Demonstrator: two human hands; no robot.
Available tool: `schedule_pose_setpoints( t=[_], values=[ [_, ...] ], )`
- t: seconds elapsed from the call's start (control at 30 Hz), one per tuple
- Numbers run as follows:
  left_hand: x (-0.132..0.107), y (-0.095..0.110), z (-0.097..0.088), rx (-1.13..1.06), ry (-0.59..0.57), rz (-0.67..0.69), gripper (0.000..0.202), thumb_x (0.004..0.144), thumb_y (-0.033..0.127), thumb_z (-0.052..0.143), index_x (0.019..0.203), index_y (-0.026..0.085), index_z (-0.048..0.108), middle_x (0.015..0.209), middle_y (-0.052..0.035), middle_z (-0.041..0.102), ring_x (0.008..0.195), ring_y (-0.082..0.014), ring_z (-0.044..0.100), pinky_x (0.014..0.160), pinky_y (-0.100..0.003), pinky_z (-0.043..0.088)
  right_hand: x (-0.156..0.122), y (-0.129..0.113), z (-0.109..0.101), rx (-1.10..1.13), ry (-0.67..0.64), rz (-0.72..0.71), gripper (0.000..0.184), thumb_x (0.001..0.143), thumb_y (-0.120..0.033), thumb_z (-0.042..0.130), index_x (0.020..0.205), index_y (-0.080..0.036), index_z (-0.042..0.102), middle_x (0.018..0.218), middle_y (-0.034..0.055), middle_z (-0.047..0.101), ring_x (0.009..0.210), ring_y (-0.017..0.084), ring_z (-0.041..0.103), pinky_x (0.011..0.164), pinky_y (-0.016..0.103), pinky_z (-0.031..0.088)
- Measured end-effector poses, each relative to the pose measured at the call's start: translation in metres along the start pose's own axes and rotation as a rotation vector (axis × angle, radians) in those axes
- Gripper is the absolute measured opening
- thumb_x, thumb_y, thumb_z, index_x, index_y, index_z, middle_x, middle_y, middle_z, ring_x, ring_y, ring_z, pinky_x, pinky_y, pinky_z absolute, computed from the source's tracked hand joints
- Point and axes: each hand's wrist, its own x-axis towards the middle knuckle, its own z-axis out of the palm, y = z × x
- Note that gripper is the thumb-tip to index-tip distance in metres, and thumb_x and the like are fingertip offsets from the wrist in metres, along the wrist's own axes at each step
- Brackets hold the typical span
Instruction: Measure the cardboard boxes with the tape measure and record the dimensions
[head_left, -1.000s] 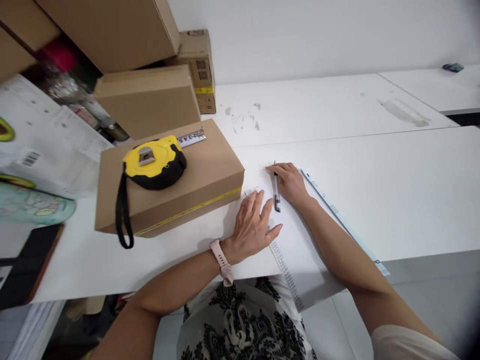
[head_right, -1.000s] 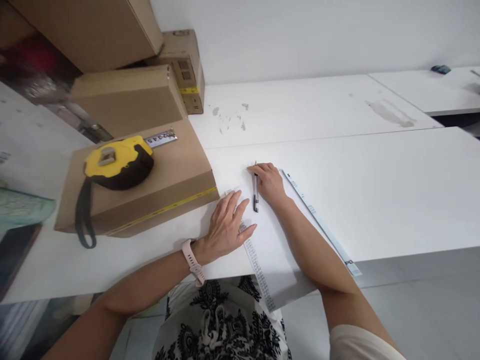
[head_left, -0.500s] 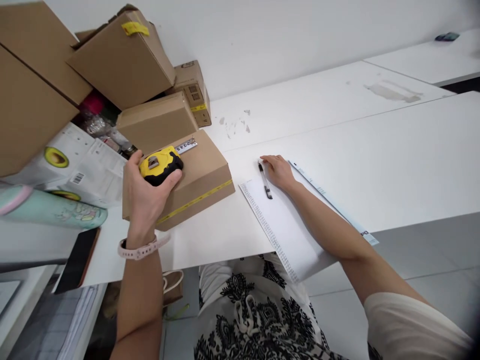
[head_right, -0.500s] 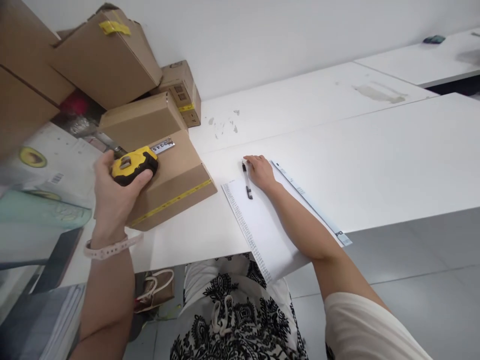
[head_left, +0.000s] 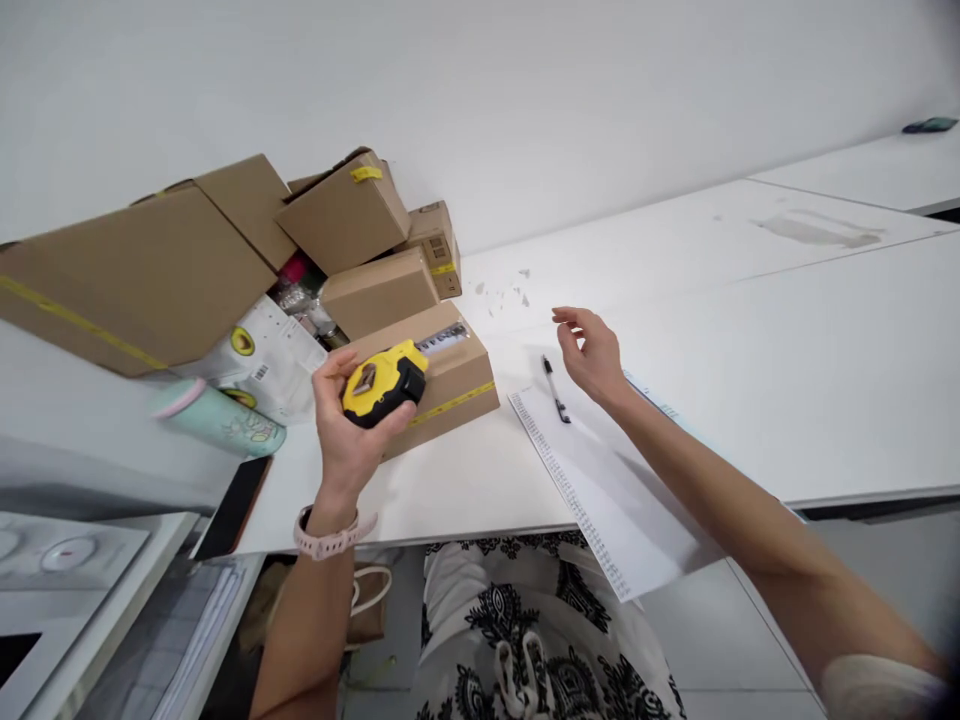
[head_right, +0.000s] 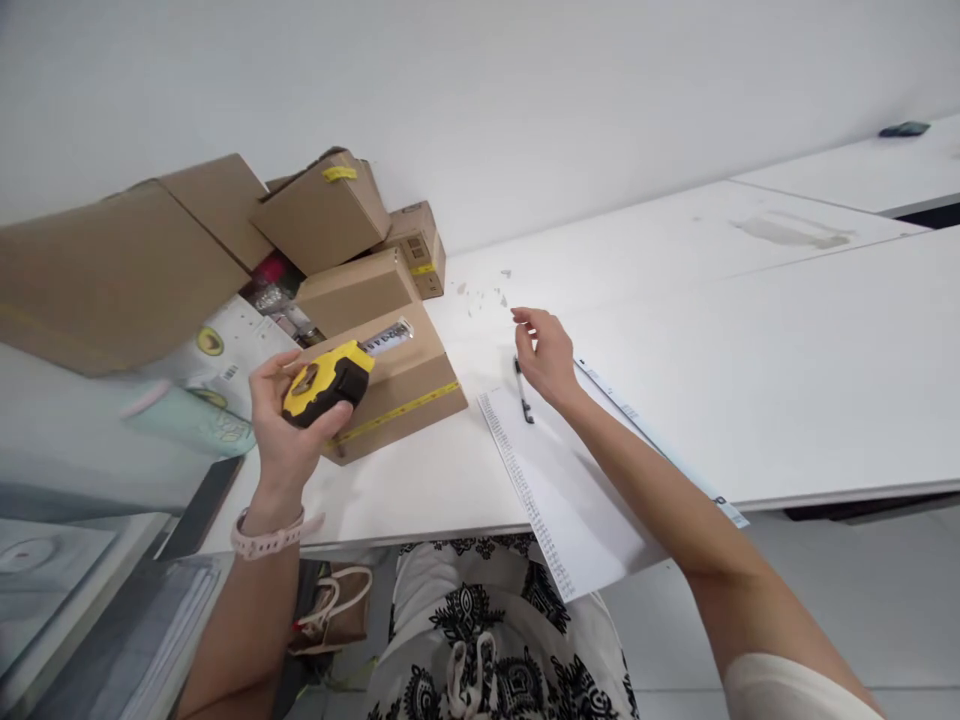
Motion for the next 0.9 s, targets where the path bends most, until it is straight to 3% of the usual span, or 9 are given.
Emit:
schedule_pose_setpoints(
  t=[0.07, 0.17, 0.3, 0.47, 0.57, 0.73, 0.9],
  values=[
    [-0.010, 0.011, -0.005, -0.109, -0.069, -0.114, 0.077, 0.059, 0.042, 0.085, 0.126, 0.023, 0.050, 0.108, -0.0057, 0.061, 0.110, -0.0284, 0.063, 0.097, -0.042, 0.051, -0.002, -0.043, -0.003, 0.176, -0.162, 0.029, 0.029, 0.097, -0.039, 0.049, 0.111, -0.023, 0.068, 0.107, 0.0086, 0.073, 0.098, 0.023, 0.066, 0.086, 0.041, 0.053],
    [-0.017, 0.018, -0.012, -0.181, -0.086, -0.245, 0.082, 0.055, 0.046, 0.087, 0.125, 0.023, 0.051, 0.109, -0.0073, 0.063, 0.110, -0.0295, 0.063, 0.098, -0.043, 0.051, -0.007, -0.098, -0.003, 0.406, -0.424, 0.114, 0.043, 0.099, -0.055, 0.044, 0.109, -0.021, 0.069, 0.093, 0.0064, 0.073, 0.091, 0.021, 0.066, 0.084, 0.039, 0.052],
    [-0.003, 0.017, -0.031, -0.154, -0.115, -0.352, 0.085, 0.051, 0.051, 0.089, 0.123, 0.020, 0.055, 0.105, -0.0066, 0.067, 0.103, -0.0287, 0.066, 0.093, -0.042, 0.052, 0.000, -0.129, 0.012, 0.499, -0.558, 0.218, 0.051, 0.096, -0.063, 0.046, 0.107, -0.019, 0.069, 0.087, 0.0071, 0.072, 0.086, 0.020, 0.064, 0.082, 0.038, 0.052],
    [0.059, 0.010, -0.066, -0.135, -0.377, -0.636, 0.062, 0.059, 0.057, 0.083, 0.106, 0.020, 0.069, 0.101, -0.0062, 0.073, 0.096, -0.0262, 0.067, 0.069, -0.030, 0.056, 0.042, -0.108, 0.054, 0.363, -0.456, 0.250, 0.030, 0.094, -0.044, 0.052, 0.095, -0.019, 0.069, 0.100, 0.0096, 0.073, 0.096, 0.023, 0.065, 0.088, 0.040, 0.051],
    [0.091, 0.003, -0.065, -0.163, -0.460, -0.753, 0.053, 0.061, 0.057, 0.083, 0.099, 0.022, 0.073, 0.096, -0.0054, 0.075, 0.088, -0.0234, 0.069, 0.058, -0.028, 0.057, 0.060, -0.081, 0.084, 0.392, -0.370, 0.350, 0.026, 0.092, -0.038, 0.050, 0.098, -0.019, 0.068, 0.107, 0.0115, 0.073, 0.098, 0.023, 0.065, 0.084, 0.039, 0.053],
    [0.112, -0.002, -0.024, -0.169, -0.589, -0.771, 0.047, 0.067, 0.060, 0.078, 0.084, 0.017, 0.072, 0.073, -0.0074, 0.072, 0.055, -0.0167, 0.062, 0.040, -0.024, 0.045, 0.042, -0.048, 0.113, 0.567, -0.214, 0.502, 0.050, 0.096, -0.051, 0.033, 0.123, -0.021, 0.064, 0.122, 0.0130, 0.072, 0.108, 0.026, 0.066, 0.085, 0.040, 0.056],
    [0.127, -0.004, 0.021, -0.131, -0.624, -0.738, 0.050, 0.066, 0.061, 0.080, 0.086, 0.016, 0.073, 0.067, -0.0089, 0.070, 0.049, -0.0168, 0.059, 0.039, -0.026, 0.043, 0.012, -0.038, 0.106, 0.553, -0.236, 0.481, 0.067, 0.097, -0.062, 0.025, 0.142, -0.022, 0.055, 0.139, 0.0134, 0.064, 0.126, 0.028, 0.060, 0.095, 0.044, 0.052]
  ],
)
